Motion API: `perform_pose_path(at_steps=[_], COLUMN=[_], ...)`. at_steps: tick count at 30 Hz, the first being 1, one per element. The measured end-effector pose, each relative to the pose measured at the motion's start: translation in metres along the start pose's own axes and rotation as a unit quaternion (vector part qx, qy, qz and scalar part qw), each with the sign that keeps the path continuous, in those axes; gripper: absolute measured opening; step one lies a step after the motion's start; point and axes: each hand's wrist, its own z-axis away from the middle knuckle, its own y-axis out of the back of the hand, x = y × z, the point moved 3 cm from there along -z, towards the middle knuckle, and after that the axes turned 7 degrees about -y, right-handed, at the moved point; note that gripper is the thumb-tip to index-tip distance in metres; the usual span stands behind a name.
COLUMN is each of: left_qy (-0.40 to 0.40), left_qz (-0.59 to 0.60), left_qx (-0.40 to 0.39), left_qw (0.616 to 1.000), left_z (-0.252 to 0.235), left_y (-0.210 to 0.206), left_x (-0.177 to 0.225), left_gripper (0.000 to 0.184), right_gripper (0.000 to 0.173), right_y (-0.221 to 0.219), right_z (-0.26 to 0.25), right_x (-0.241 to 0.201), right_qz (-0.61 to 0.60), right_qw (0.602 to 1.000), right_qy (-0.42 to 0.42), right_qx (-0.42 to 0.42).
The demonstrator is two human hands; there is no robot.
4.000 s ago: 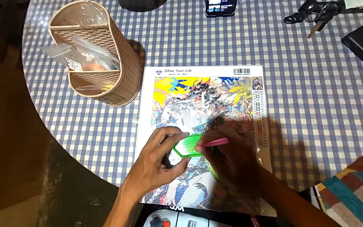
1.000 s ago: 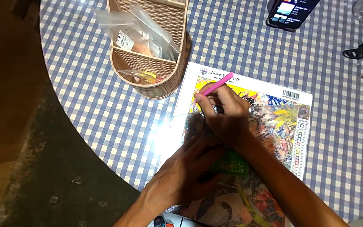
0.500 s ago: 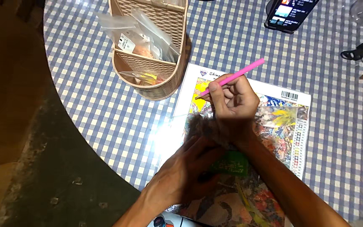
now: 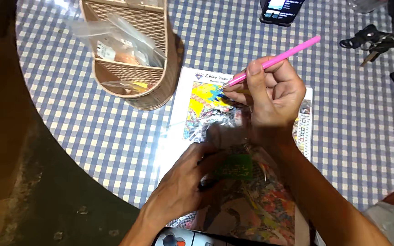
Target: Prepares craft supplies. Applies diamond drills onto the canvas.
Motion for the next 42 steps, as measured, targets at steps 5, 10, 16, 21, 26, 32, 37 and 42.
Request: perform_pose_path(at_steps=[5,10,16,21,26,32,37,42], left_qy=[-0.014,0.0,0.018,0.015,0.019,0.021,0.022,0.027], left_qz=[0.007,0.002,-0.005,-0.009,-0.013,-0.013,-0.011,-0.011], left_qx=[0.005,0.007,0.004,0.005,0.002,0.001,0.003,0.002], left_qw=[1.0,1.0,1.0,1.0,1.0,1.0,1.0,1.0], left_z=[0.0,0.002,0.003,0.004,0.004,0.004,0.004,0.004], left_y=[0.0,-0.001,0.0,0.0,0.001,0.001,0.001,0.001], left_x=[-0.001,-0.001,-0.002,-0.003,-0.002,-0.002,-0.003,-0.002], left_gripper=[0.045,0.045,0.046,0.048,0.048,0.048,0.048,0.047], right_gripper=[0.011,0.013,0.016,0.016,0.016,0.015,0.015,0.014], right_y=[0.041,0.072,0.073,0.071,0.069,0.067,0.067,0.068], right_z=[0.055,0.108,0.125,0.129,0.13,0.13,0.13,0.13], right_x=[-0.019,-0.008,-0.003,-0.002,-0.002,-0.003,-0.003,-0.003], right_qz=[0.168,0.216,0.232,0.254,0.277,0.295,0.307,0.299], right_qw=[0.984,0.974,0.968,0.958,0.946,0.936,0.929,0.936], right_qy=[0.028,0.024,0.054,0.092,0.126,0.15,0.167,0.146], right_qx=[-0.053,-0.057,-0.074,-0.099,-0.111,-0.118,-0.121,-0.115])
